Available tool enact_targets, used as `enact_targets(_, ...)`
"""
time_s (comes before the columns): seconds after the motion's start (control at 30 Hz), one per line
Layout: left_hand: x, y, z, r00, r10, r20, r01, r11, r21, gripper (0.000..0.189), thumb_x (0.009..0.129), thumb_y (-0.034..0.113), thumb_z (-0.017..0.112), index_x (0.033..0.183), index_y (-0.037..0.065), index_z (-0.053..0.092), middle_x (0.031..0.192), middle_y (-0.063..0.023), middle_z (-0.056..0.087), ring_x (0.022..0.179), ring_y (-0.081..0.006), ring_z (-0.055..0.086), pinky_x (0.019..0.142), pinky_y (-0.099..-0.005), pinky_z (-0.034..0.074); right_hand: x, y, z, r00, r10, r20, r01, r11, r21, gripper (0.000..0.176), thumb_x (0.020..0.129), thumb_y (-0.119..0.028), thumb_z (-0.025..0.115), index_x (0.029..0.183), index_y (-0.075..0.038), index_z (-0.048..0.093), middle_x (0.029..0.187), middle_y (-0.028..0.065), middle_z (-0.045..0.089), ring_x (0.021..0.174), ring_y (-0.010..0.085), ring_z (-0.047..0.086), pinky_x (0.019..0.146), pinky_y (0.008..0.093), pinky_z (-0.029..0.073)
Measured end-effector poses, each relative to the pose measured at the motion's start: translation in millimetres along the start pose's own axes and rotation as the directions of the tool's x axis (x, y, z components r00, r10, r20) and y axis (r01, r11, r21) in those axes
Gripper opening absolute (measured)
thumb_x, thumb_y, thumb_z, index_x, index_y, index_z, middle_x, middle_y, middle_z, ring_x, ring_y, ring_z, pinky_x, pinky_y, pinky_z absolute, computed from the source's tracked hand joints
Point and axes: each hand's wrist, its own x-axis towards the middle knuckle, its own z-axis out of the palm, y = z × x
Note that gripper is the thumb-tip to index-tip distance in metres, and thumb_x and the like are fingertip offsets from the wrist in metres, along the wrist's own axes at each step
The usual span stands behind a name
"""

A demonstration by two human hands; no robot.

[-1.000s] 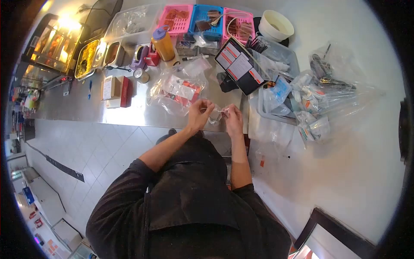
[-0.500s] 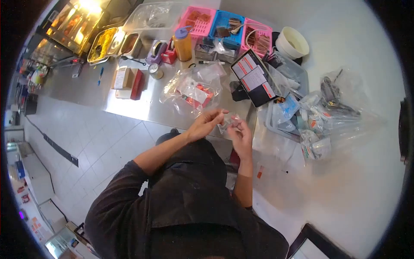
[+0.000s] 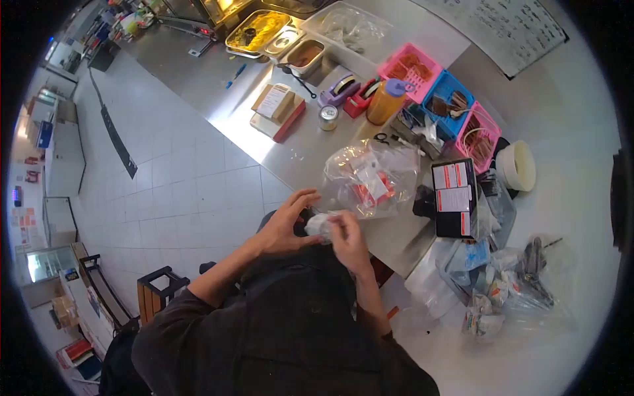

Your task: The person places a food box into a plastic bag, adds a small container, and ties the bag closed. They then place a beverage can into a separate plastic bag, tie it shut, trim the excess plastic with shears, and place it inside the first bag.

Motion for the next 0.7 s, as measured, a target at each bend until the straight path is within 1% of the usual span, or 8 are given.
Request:
enact_targets(0.03, 4, -8, -8, 0.994, 0.091, -0.055, -0.091, 0.996, 0.01, 0.068, 0.078, 0.006, 0.081, 0.14, 0.006, 0.052, 0.107, -0.0153, 0.072, 0.1, -0.0278, 0.07, 0.087, -0.0375, 0.057, 17, -17, 10, 0.993, -0.069, 0.096, 0.079, 0.992, -0.098, 0.018, 0.093, -0.008, 0.061, 0.109, 0.002, 0.062, 0.098, 0.0193, 0.063, 0.098, 0.0368, 0.06, 0.086, 0.0458, 0.05)
enact_targets(0.1, 16, -29, -29, 0.996, 0.086, 0.011, -0.084, 0.991, -0.106, 0.064, 0.078, 0.005, 0.081, 0.137, 0.004, 0.055, 0.109, -0.0142, 0.071, 0.098, -0.0256, 0.07, 0.087, -0.0351, 0.058, 47, -46, 28, 0.946, -0.156, 0.283, 0.235, 0.933, -0.271, 0.019, 0.092, -0.007, 0.062, 0.109, 0.001, 0.061, 0.1, 0.0199, 0.064, 0.101, 0.0376, 0.06, 0.087, 0.047, 0.05)
enact_targets(0.2, 30, -50, -59, 0.998, 0.049, -0.028, -0.049, 0.999, 0.003, 0.035, 0.082, -0.002, 0.074, 0.116, 0.0, 0.066, 0.096, -0.0137, 0.071, 0.084, -0.0245, 0.069, 0.076, -0.0342, 0.056, 87, -72, 40, 0.921, -0.209, 0.328, 0.323, 0.881, -0.346, 0.021, 0.09, -0.007, 0.063, 0.109, 0.0, 0.058, 0.1, 0.0203, 0.065, 0.102, 0.0384, 0.06, 0.087, 0.0479, 0.051)
enact_targets(0.3, 50, -63, -83, 0.992, 0.106, -0.064, -0.1, 0.991, 0.09, 0.02, 0.085, -0.001, 0.073, 0.104, -0.001, 0.068, 0.088, -0.0149, 0.066, 0.075, -0.0258, 0.065, 0.067, -0.0353, 0.052, 125, -69, 52, 0.936, -0.218, 0.278, 0.318, 0.861, -0.396, 0.021, 0.092, -0.006, 0.063, 0.112, -0.002, 0.056, 0.095, 0.0203, 0.062, 0.102, 0.0376, 0.059, 0.086, 0.0488, 0.05)
enact_targets(0.33, 61, -67, -91, 0.986, 0.142, -0.083, -0.131, 0.983, 0.126, 0.016, 0.086, 0.0, 0.073, 0.101, -0.001, 0.069, 0.086, -0.0154, 0.064, 0.072, -0.0265, 0.064, 0.064, -0.0359, 0.05, 139, -72, 52, 0.929, -0.221, 0.296, 0.335, 0.843, -0.422, 0.016, 0.093, -0.008, 0.064, 0.105, -0.002, 0.057, 0.093, 0.0204, 0.062, 0.1, 0.0384, 0.058, 0.087, 0.0483, 0.05)
enact_targets(0.57, 142, -138, -78, 0.968, 0.193, -0.162, -0.17, 0.975, 0.142, 0.012, 0.088, -0.001, 0.068, 0.099, -0.003, 0.066, 0.087, -0.0153, 0.063, 0.072, -0.0283, 0.061, 0.063, -0.036, 0.049, 206, -7, 75, 0.973, -0.196, 0.12, 0.23, 0.781, -0.581, 0.014, 0.094, -0.013, 0.061, 0.097, 0.0, 0.059, 0.095, 0.0209, 0.066, 0.104, 0.0393, 0.057, 0.09, 0.0495, 0.049)
enact_targets(0.63, 154, -144, -78, 0.982, 0.148, -0.12, -0.128, 0.979, 0.157, 0.015, 0.087, 0.0, 0.069, 0.101, -0.003, 0.064, 0.092, -0.017, 0.062, 0.082, -0.0326, 0.062, 0.071, -0.0403, 0.05, 216, -9, 73, 0.98, -0.184, 0.078, 0.195, 0.793, -0.578, 0.014, 0.093, -0.012, 0.061, 0.1, 0.001, 0.062, 0.098, 0.0213, 0.067, 0.11, 0.0398, 0.057, 0.093, 0.0496, 0.048)
enact_targets(0.7, 162, -144, -81, 0.983, 0.165, -0.08, -0.145, 0.967, 0.208, 0.019, 0.086, 0.001, 0.07, 0.103, -0.003, 0.063, 0.098, -0.0184, 0.06, 0.091, -0.0357, 0.061, 0.079, -0.0434, 0.05, 203, -43, 56, 0.954, -0.297, 0.047, 0.274, 0.793, -0.544, 0.015, 0.091, -0.009, 0.063, 0.102, 0.001, 0.065, 0.1, 0.0216, 0.067, 0.113, 0.0373, 0.058, 0.094, 0.0469, 0.049)
